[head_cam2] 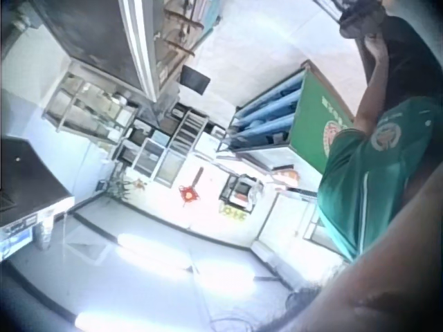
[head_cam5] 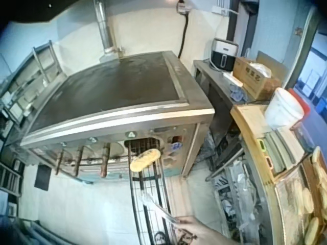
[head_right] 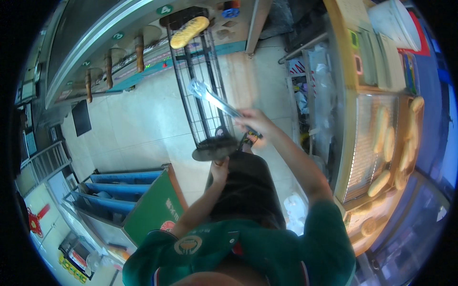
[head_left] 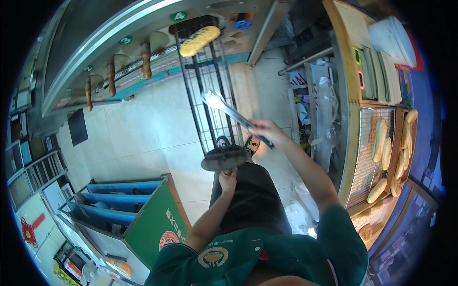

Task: The person uses tongs to transfer freshly baked bread rolls from a vertical rotating rack onto a wooden tray. They then use the tongs to arrange the rolls neatly on the tray.

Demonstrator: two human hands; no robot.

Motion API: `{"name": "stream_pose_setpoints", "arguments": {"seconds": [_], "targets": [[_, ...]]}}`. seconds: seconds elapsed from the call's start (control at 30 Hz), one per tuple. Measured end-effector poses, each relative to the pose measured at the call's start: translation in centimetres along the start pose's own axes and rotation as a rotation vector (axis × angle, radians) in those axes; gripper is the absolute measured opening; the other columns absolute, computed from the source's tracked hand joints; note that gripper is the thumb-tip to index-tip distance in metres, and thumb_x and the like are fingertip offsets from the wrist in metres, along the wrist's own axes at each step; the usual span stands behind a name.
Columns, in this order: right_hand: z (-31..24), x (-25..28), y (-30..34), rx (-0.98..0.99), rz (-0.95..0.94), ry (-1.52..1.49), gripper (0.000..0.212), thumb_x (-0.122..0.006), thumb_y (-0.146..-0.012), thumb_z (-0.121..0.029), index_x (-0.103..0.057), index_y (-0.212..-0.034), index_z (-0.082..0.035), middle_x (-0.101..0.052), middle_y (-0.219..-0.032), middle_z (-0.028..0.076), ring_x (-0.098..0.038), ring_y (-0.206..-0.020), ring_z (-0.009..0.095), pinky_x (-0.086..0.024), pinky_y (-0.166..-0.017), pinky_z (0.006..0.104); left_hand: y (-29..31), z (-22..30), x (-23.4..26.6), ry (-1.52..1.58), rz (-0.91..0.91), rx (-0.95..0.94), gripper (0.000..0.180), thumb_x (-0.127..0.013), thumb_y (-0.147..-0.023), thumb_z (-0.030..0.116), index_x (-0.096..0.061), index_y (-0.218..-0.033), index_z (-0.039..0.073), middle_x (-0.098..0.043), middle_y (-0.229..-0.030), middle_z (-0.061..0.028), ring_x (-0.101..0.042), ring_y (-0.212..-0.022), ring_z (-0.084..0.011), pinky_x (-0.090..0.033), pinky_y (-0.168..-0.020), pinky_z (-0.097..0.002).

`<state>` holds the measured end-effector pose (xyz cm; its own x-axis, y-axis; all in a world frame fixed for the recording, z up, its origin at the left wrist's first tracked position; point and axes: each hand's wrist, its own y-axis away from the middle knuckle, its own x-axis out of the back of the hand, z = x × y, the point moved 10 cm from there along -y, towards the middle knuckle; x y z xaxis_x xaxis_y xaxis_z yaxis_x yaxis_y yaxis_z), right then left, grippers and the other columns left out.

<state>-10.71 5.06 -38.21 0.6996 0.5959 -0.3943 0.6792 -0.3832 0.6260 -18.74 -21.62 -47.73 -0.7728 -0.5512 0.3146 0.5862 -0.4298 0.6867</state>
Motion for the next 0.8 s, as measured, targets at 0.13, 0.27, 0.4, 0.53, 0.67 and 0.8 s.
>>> {"name": "stream_pose_setpoints", "arguments": {"seconds": [0.13, 0.27, 0.4, 0.53, 0.67, 0.8], "targets": [[-4.0, -0.5, -9.5, -0.002, 0.065, -0.203, 0.013, -0.06, -0.09, -0.016, -0.062, -0.093, -0.003, -0.066, -0.082, 0.007, -0.061, -0.061, 0.009, -0.049, -0.052, 0.0196, 2.4, -2.5, 0.0, -0.004, -0.081, -0.011, 0.017, -0.069, -0.083, 0.011, -0.057, -0.077, 0.0, -0.054, -0.058, -0.0028, -0.048, -0.041, -0.0112, -0.036, -0.038, -0.0267], [-8.2, -1.6, -12.3, 0.072, 0.126, -0.221, 0.02, -0.06, -0.091, -0.016, -0.059, -0.106, -0.003, -0.063, -0.085, 0.005, -0.058, -0.068, 0.009, -0.048, -0.058, 0.0207, 2.2, -3.3, 1.0, -0.013, -0.045, 0.012, 0.012, -0.071, -0.079, 0.009, -0.065, -0.081, -0.001, -0.064, -0.068, -0.0082, -0.061, -0.061, -0.0191, -0.047, -0.059, -0.0316], [-9.2, -3.5, -7.2, 0.155, 0.013, -0.41, 0.03, -0.056, -0.093, -0.02, -0.056, -0.117, -0.002, -0.059, -0.091, 0.003, -0.052, -0.071, 0.008, -0.044, -0.06, 0.0206, 1.2, -1.6, 1.8, -0.011, -0.042, -0.103, 0.012, -0.071, -0.08, 0.009, -0.063, -0.079, -0.001, -0.063, -0.066, -0.0057, -0.058, -0.058, -0.0171, -0.046, -0.057, -0.0316], [-9.9, -0.7, 2.7, 0.314, 0.118, -0.403, 0.03, -0.061, -0.09, -0.023, -0.06, -0.113, -0.004, -0.062, -0.094, 0.005, -0.054, -0.071, 0.011, -0.045, -0.063, 0.0224, -0.2, 2.8, 1.0, 0.064, -0.131, 0.095, 0.017, -0.07, -0.084, 0.013, -0.06, -0.074, 0.002, -0.056, -0.058, -0.0031, -0.051, -0.047, -0.0141, -0.041, -0.046, -0.0294], [-7.5, 2.4, 15.3, 0.476, 0.264, -0.354, 0.024, -0.06, -0.091, -0.019, -0.06, -0.11, -0.005, -0.063, -0.093, 0.002, -0.057, -0.075, 0.008, -0.048, -0.068, 0.0217, -3.9, 7.9, -0.2, 0.144, -0.178, 0.096, 0.035, -0.067, -0.087, 0.021, -0.045, -0.063, 0.01, -0.043, -0.045, -0.001, -0.039, -0.032, -0.0116, -0.028, -0.029, -0.028], [-2.8, 4.7, 28.4, 0.58, 0.655, -0.43, 0.03, -0.059, -0.091, -0.021, -0.058, -0.113, -0.002, -0.059, -0.092, 0.002, -0.054, -0.074, 0.008, -0.045, -0.069, 0.0226, -9.1, 11.9, 0.0, 0.142, -0.246, 0.162, 0.038, -0.064, -0.09, 0.023, -0.039, -0.064, 0.011, -0.042, -0.047, -0.0004, -0.039, -0.034, -0.0117, -0.03, -0.031, -0.027]]}}
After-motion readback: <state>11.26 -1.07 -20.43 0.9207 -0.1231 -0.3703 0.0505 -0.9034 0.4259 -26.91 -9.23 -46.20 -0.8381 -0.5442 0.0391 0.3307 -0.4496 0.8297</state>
